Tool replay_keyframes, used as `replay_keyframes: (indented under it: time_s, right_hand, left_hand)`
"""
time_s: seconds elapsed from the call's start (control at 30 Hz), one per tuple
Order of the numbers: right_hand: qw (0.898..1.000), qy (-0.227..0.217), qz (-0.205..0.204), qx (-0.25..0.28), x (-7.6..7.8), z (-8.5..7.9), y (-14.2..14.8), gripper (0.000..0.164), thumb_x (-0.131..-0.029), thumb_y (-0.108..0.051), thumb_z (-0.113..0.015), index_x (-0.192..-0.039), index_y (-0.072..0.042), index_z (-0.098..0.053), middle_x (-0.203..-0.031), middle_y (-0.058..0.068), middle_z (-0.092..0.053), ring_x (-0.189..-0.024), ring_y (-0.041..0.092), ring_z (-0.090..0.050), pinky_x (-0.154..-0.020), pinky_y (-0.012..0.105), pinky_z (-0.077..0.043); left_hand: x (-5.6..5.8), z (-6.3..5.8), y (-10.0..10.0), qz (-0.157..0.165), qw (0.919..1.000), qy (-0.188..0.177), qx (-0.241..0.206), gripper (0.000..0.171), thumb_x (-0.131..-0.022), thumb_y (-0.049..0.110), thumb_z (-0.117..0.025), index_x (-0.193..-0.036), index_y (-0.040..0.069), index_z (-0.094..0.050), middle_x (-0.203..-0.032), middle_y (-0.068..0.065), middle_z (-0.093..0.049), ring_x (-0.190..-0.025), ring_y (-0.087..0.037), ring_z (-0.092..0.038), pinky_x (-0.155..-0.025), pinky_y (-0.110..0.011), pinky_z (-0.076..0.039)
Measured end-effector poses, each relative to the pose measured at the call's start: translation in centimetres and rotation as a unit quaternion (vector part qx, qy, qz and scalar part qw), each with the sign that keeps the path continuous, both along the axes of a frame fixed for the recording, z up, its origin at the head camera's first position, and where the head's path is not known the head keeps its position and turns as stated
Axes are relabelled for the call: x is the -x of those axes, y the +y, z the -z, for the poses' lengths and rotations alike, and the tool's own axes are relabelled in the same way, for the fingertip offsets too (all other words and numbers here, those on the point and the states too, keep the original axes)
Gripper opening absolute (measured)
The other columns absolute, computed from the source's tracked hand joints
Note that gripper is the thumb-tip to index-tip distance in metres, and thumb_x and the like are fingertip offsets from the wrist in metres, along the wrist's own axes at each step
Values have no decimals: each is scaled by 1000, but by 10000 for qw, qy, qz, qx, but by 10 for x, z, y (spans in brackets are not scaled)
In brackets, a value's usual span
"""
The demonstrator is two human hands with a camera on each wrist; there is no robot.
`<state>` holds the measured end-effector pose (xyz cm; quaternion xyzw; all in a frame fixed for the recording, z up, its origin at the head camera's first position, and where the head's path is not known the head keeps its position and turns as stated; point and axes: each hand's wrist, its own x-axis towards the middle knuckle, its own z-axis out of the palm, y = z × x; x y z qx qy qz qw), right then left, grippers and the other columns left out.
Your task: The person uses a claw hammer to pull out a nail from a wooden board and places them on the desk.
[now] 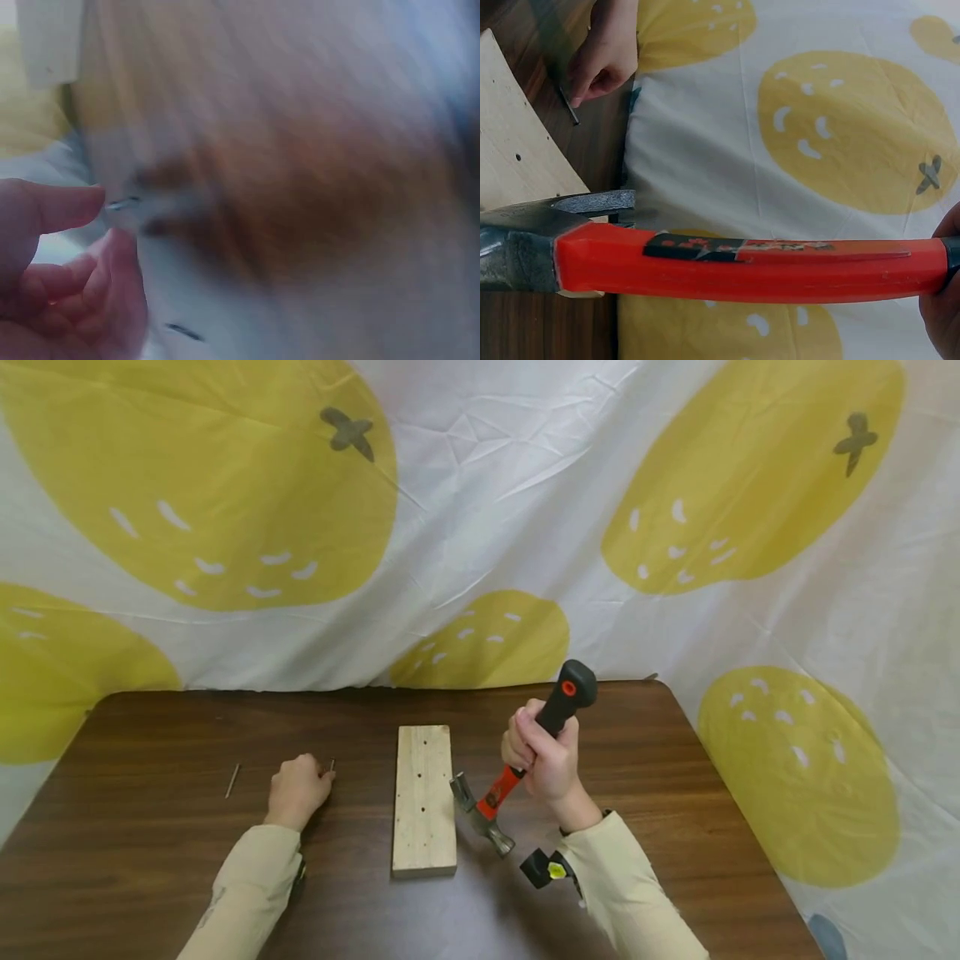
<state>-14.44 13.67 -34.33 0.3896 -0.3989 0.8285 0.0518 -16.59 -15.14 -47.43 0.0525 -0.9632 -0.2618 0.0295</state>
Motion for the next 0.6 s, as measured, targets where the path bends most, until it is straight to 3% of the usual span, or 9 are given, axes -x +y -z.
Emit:
replay_keyframes:
  time_s: [0.1,0.17,0.27,0.4,0.6]
  right_hand:
    - [10000,-62,-50,-10,2,-1,5,18,-93,-5,-46,-80,-12,-57,-45,2,-21,-33,11,-15,-30,23,-12]
    - [9998,-111,-110,-80,4,-1,9,18,-93,-5,-46,-79,-12,-55,-45,2,-21,-33,11,-15,-30,23,-11]
    - [9991,-262,-249,-243,7,-1,19,20,-93,-4,-44,-77,-12,-53,-45,3,-20,-33,11,-14,-31,23,-11]
    - [9953,-587,-537,-558,12,3,37,25,-94,-1,-37,-75,-11,-51,-46,3,-18,-34,12,-13,-31,24,-10]
    - [9812,-1319,-854,-1117,22,21,66,31,-95,-3,-35,-65,-10,-40,-46,3,-17,-35,12,-12,-33,26,-8]
  left_hand:
    - [-5,-10,14,236,9992,304,-95,25,-86,18,-59,-86,-7,-57,-77,-22,-61,-67,-37,-60,-56,-47,-48]
    - [-8,-17,27,470,9971,414,-425,29,-86,19,-59,-95,-8,-56,-84,-22,-61,-74,-36,-60,-62,-47,-50]
    - [-14,-20,49,908,9909,195,-973,35,-85,18,-60,-107,-9,-55,-95,-20,-61,-84,-32,-61,-73,-44,-50]
    - [-25,-15,72,1243,9810,-307,-1458,48,-82,14,-65,-119,-11,-48,-108,-24,-57,-88,-30,-61,-73,-39,-51]
    - [-34,-5,83,1225,9753,-396,-1795,56,-77,4,-68,-123,-14,-42,-116,-30,-50,-86,-31,-63,-67,-34,-53]
